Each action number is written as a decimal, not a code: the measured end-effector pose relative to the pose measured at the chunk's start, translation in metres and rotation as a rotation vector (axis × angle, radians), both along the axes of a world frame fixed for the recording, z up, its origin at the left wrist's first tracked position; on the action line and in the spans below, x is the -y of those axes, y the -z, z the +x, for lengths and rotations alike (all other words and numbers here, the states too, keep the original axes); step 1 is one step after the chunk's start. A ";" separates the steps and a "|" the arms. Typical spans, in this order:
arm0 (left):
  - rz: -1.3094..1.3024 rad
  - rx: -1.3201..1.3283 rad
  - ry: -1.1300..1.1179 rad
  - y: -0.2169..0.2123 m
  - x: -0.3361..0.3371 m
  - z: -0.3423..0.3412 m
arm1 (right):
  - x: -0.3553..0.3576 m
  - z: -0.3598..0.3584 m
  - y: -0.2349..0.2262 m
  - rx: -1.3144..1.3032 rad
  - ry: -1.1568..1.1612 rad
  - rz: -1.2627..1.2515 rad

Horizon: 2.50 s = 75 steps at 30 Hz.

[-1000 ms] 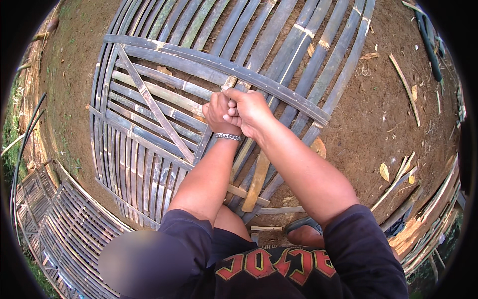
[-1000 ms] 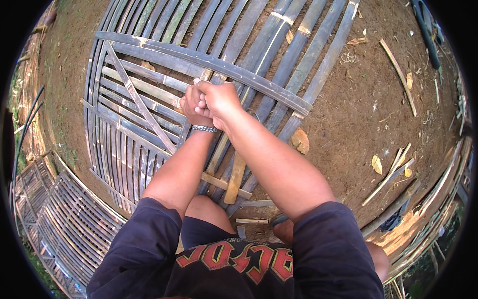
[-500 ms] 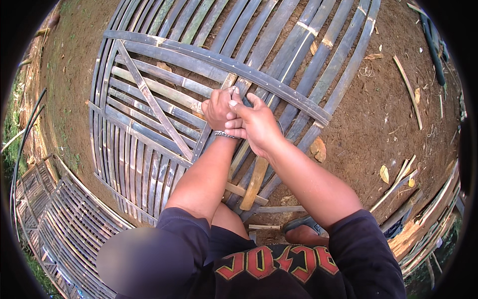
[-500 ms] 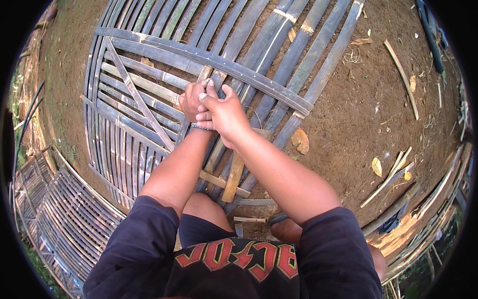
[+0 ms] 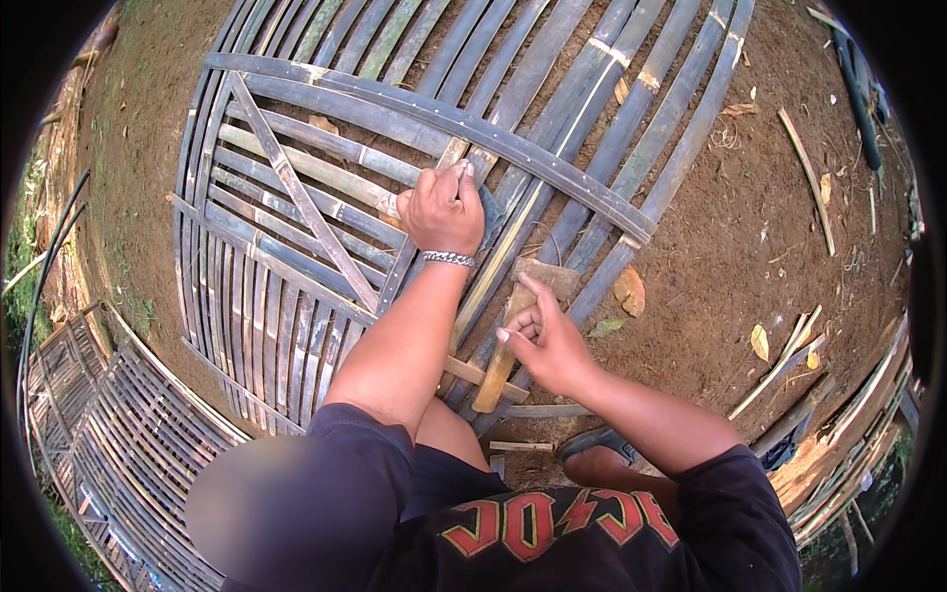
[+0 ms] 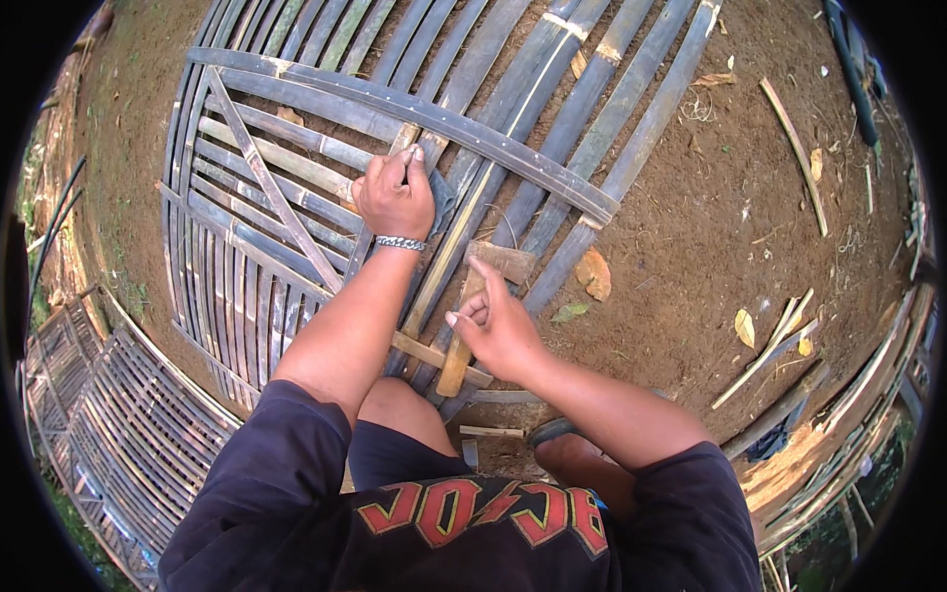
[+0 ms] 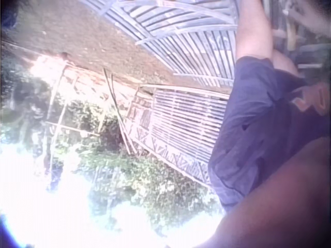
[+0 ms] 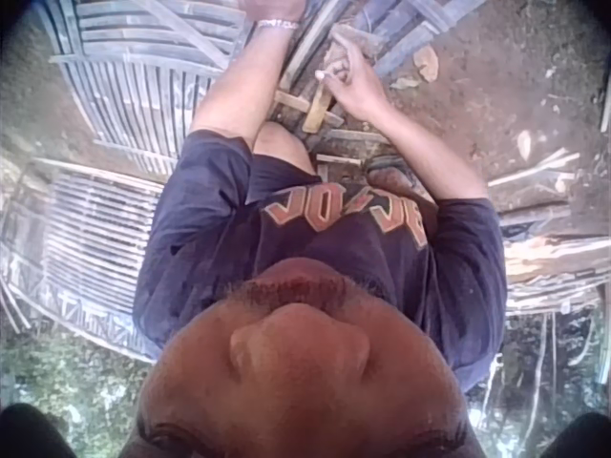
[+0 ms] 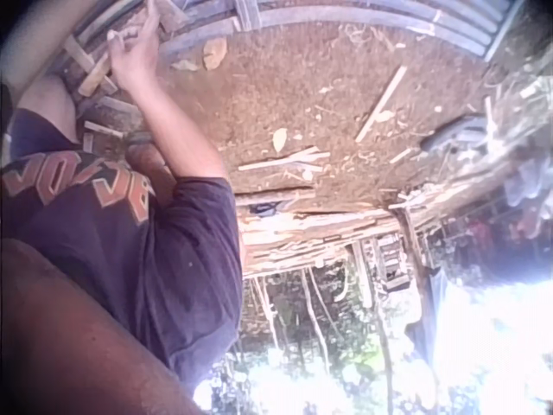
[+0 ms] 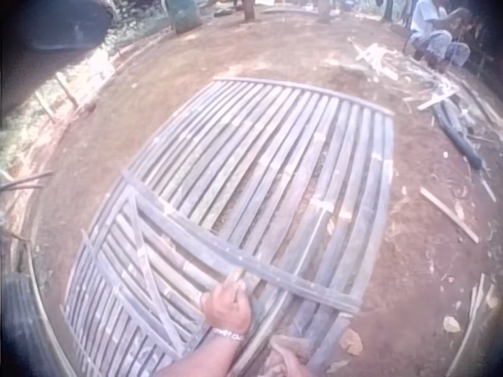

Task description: The person weaves thin bamboo strips into a larger bamboo frame, interlacing them by hand. They then use a small axe to hammer the strips into place, securing the weave.

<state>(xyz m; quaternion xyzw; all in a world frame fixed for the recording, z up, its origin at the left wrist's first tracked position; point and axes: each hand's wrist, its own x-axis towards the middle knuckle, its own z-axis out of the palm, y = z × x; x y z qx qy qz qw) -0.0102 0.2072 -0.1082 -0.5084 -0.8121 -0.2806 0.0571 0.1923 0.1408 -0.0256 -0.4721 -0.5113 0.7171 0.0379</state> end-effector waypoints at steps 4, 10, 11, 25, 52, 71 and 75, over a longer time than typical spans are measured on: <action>-0.017 0.041 -0.016 -0.002 -0.001 0.000 | 0.007 0.016 -0.005 0.024 -0.026 0.043; -0.001 0.112 -0.006 0.001 0.001 -0.005 | 0.020 0.033 -0.007 0.064 -0.046 0.099; -0.007 0.107 0.003 0.001 0.001 -0.006 | 0.019 0.034 -0.008 0.061 -0.037 0.114; 0.012 0.132 0.015 0.003 -0.003 -0.007 | 0.055 0.046 0.000 0.018 -0.019 0.179; -0.041 0.064 -0.014 0.004 -0.002 -0.006 | 0.073 0.008 -0.005 0.435 -0.510 0.501; -0.061 0.085 -0.012 -0.004 -0.002 -0.004 | 0.129 -0.003 0.032 0.025 0.475 0.151; -0.049 0.093 -0.005 -0.005 -0.001 -0.005 | 0.123 0.010 0.024 -0.030 0.510 -0.276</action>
